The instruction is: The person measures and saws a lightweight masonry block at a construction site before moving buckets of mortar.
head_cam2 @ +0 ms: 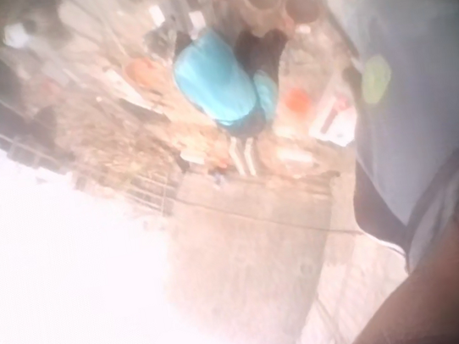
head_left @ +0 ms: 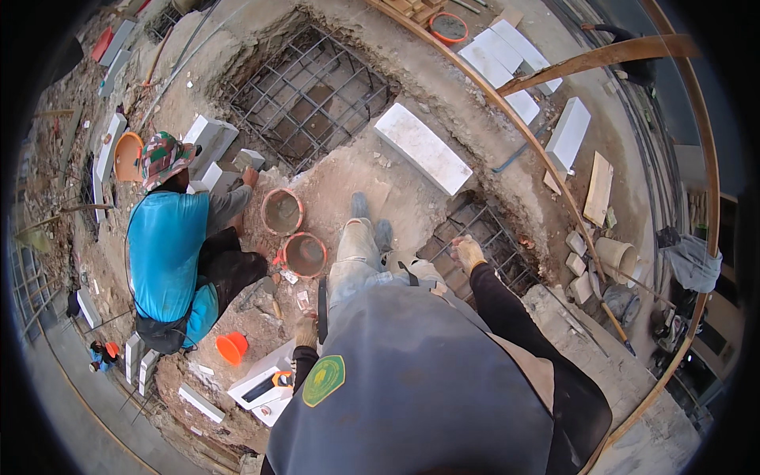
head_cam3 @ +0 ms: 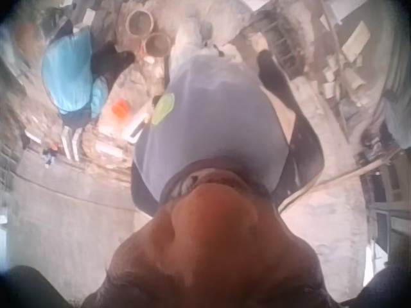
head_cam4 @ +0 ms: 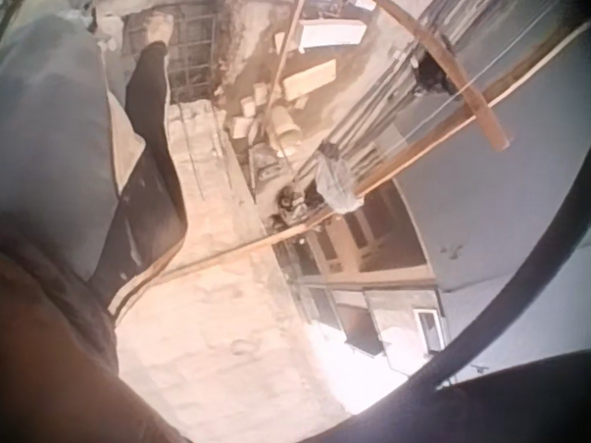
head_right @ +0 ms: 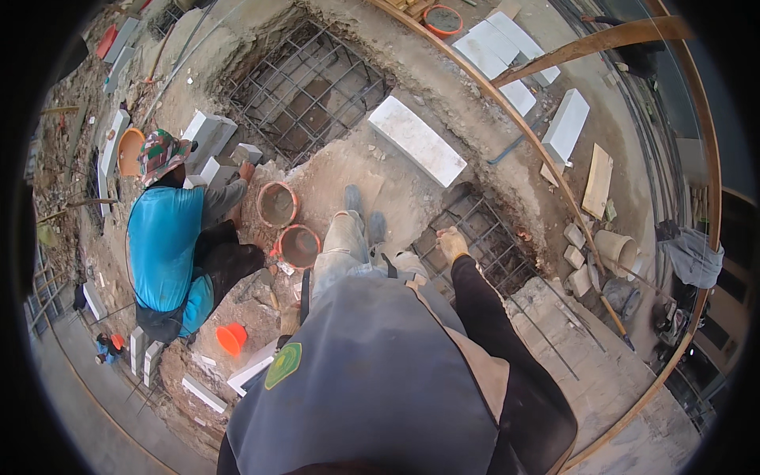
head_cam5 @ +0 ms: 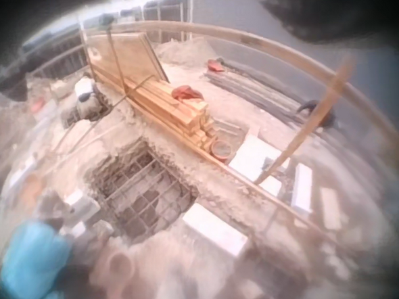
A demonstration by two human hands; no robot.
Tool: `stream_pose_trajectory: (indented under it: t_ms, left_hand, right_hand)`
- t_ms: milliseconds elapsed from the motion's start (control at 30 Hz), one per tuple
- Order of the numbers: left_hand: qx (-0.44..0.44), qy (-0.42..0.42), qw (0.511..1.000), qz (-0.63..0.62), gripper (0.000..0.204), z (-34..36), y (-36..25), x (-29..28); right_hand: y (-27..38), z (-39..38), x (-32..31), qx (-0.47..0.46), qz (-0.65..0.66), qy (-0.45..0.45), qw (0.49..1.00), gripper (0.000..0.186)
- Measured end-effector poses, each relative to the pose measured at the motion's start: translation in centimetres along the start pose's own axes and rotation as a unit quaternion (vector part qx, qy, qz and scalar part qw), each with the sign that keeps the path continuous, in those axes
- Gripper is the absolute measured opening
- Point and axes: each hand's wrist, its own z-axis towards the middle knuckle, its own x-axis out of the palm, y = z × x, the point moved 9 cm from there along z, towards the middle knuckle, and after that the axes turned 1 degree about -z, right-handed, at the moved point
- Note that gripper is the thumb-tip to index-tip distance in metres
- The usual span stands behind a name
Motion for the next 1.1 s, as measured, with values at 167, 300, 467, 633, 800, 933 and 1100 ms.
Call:
stream_pose_trajectory:
  t_ms: [167, 300, 467, 633, 800, 933, 1100]
  left_hand:
    - [0.035, 0.012, 0.999, -0.007, 0.020, 2.1, -1.0, 1.4]
    - [0.005, 0.016, 0.992, -0.125, 0.021, 6.5, -6.0, 3.7]
    - [0.050, 0.030, 0.993, -0.100, 0.023, 11.8, -12.8, 5.4]
    - [-0.069, 0.025, 0.952, -0.296, 0.028, 16.8, -12.1, 7.3]
    - [-0.112, 0.010, 0.904, -0.412, 0.024, 22.9, -11.5, 10.6]
    - [-0.137, -0.026, 0.904, -0.403, 0.060, 24.9, -14.4, 14.1]
    - [-0.172, -0.175, 0.825, -0.509, 0.064, 18.6, -13.8, 22.0]
  right_hand:
    - [3.7, 2.0, 0.1, 0.013, -0.043, -0.032, 0.998, 0.039]
    - [9.8, 2.4, -0.2, 0.040, 0.054, -0.028, 0.997, 0.036]
    - [19.1, 2.0, 0.1, 0.002, 0.048, 0.001, 0.999, 0.030]
    - [26.1, 0.5, 1.9, 0.019, -0.056, -0.077, 0.995, 0.034]
    - [31.5, 5.3, 0.2, -0.026, 0.007, -0.051, 0.998, 0.037]
    - [39.2, 10.9, -4.1, -0.058, -0.098, -0.108, 0.988, 0.036]
    - [54.7, 20.7, -0.9, -0.123, -0.287, -0.103, 0.944, 0.028]
